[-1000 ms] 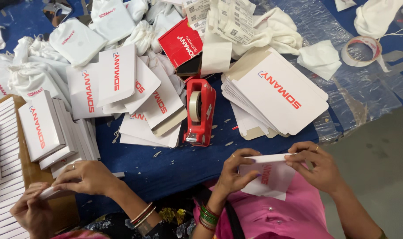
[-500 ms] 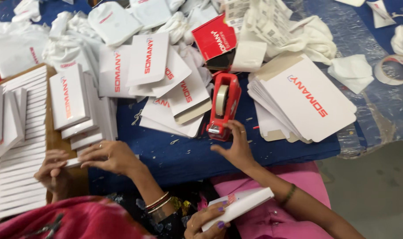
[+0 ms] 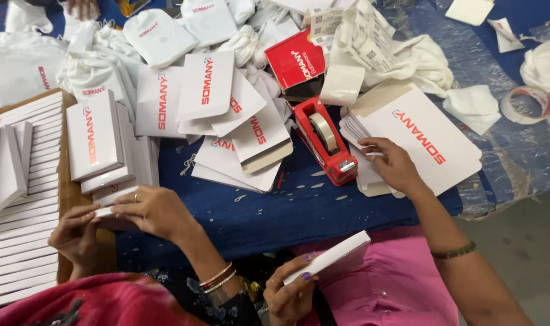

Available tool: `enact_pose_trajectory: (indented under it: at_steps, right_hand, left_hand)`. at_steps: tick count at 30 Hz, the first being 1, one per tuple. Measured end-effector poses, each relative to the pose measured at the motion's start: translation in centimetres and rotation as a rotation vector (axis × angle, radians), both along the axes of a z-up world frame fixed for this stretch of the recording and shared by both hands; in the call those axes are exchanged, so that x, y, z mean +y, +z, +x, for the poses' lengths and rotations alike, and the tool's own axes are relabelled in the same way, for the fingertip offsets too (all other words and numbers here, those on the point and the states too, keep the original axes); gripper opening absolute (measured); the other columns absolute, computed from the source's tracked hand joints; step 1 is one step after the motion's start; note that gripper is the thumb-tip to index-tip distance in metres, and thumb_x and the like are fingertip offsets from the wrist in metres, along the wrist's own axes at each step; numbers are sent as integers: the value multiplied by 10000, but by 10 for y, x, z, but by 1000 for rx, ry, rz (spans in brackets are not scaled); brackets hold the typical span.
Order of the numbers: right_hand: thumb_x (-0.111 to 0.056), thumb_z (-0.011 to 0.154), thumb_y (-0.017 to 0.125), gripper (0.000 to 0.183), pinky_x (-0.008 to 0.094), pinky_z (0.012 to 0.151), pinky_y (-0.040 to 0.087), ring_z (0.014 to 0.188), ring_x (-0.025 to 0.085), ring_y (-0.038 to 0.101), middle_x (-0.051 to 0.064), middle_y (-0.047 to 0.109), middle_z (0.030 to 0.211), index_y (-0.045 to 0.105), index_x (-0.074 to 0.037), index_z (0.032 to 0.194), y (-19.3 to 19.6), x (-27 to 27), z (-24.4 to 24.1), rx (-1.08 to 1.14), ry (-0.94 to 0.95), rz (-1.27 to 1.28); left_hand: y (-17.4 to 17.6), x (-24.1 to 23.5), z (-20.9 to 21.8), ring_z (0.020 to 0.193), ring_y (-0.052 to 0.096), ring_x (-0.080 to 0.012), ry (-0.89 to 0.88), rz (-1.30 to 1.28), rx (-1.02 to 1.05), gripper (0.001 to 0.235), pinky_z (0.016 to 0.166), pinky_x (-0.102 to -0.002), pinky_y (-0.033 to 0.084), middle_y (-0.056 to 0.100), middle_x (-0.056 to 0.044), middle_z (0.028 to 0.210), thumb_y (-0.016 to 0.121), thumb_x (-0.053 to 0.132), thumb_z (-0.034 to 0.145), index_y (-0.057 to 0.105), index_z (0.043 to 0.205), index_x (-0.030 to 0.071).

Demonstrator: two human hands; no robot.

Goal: The person folds flat cardboard boxes and places white cloth items inside them, then stacks the packed boxes on a table. The person handles the flat boxes and cloth items by hand, occasionally using a red tape dispenser to secure the packages.

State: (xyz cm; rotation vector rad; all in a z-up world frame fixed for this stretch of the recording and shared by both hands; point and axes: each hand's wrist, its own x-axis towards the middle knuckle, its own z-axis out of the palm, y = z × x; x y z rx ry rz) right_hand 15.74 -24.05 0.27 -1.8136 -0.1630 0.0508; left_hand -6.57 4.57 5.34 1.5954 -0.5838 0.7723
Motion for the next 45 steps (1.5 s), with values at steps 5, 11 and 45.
enact_pose_trajectory:
  at_steps: [5, 11, 45]
  right_hand:
    - [-320, 1019, 603, 314, 351, 923, 504, 1098, 204, 645, 121, 708, 1184, 752, -70, 1139, 3, 22, 5, 13, -92, -175]
    - [-408, 932, 685, 367, 354, 877, 520, 1068, 221, 656, 129, 679, 1199, 814, -64, 949, -4, 48, 17, 98, -101, -152]
    - [-197, 1018, 611, 201, 345, 852, 520, 922, 204, 624, 122, 661, 975, 644, -3, 1055, -22, 45, -109, 338, 66, 868]
  left_hand:
    - [-7, 0, 7, 1047, 785, -359, 24, 39, 25, 272, 754, -335, 653, 702, -278, 1182, 719, -104, 910, 623, 1130, 23]
    - [-12, 7, 3, 1066, 772, -387, -27, 11, 87, 292, 766, -351, 653, 682, -291, 1205, 701, -136, 902, 626, 1136, 23]
    - [18, 0, 9, 1016, 785, -374, -1, 43, 99, 311, 810, -400, 693, 719, -259, 1129, 783, -112, 864, 588, 1060, 29]
